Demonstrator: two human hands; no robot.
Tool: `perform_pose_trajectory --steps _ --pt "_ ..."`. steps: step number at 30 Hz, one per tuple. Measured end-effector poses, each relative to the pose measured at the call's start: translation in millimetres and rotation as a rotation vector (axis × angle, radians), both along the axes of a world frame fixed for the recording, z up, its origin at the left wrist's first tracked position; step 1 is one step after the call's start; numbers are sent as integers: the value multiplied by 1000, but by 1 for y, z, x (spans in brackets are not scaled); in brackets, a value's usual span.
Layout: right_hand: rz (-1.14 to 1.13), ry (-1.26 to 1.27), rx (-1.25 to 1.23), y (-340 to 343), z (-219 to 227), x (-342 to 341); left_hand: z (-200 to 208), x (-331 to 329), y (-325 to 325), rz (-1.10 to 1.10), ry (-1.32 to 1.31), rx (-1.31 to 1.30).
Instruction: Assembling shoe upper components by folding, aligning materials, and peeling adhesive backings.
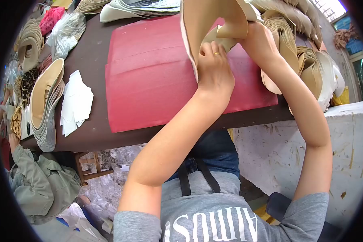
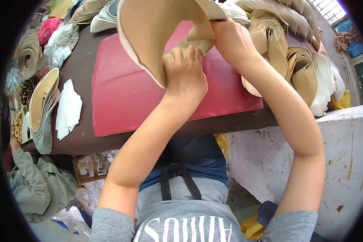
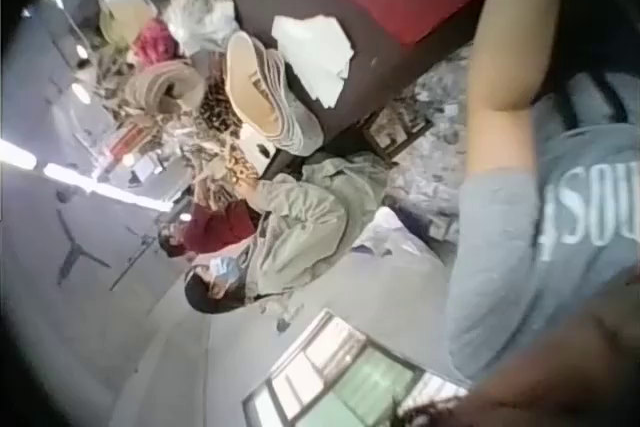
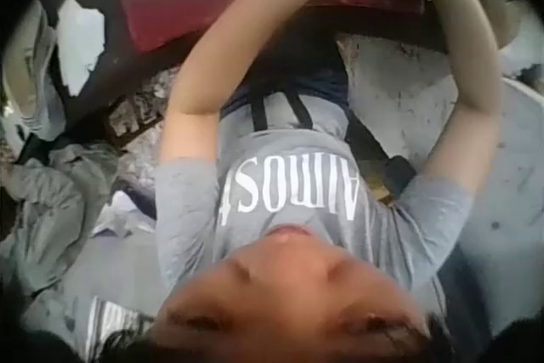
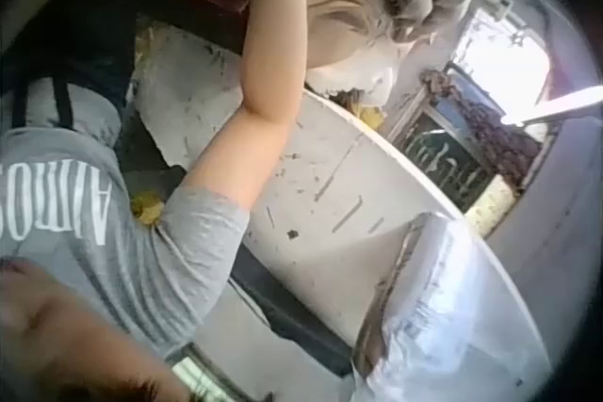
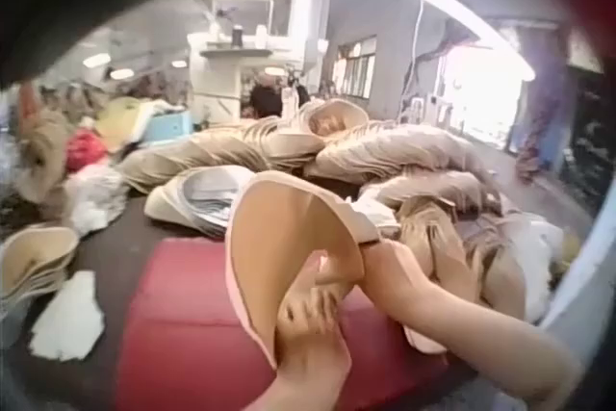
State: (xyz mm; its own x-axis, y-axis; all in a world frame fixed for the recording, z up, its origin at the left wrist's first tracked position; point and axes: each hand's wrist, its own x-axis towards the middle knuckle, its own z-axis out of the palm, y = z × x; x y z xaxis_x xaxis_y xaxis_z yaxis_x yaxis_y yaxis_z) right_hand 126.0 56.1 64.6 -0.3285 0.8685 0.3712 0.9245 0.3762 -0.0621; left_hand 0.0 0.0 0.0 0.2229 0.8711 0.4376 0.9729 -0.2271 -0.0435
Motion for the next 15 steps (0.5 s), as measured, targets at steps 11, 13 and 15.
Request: perform_pose_trajectory --steps 11,13,15 --pt "-35 87 10 4 0 -3 -10 -4 17 -246 -306 201" --pt "-2 117 61 4 -3 -2 -10 -3 18 -234 -326 203" --pt "11 131 90 5 -1 0 -5 0 21 -233 -337 207"
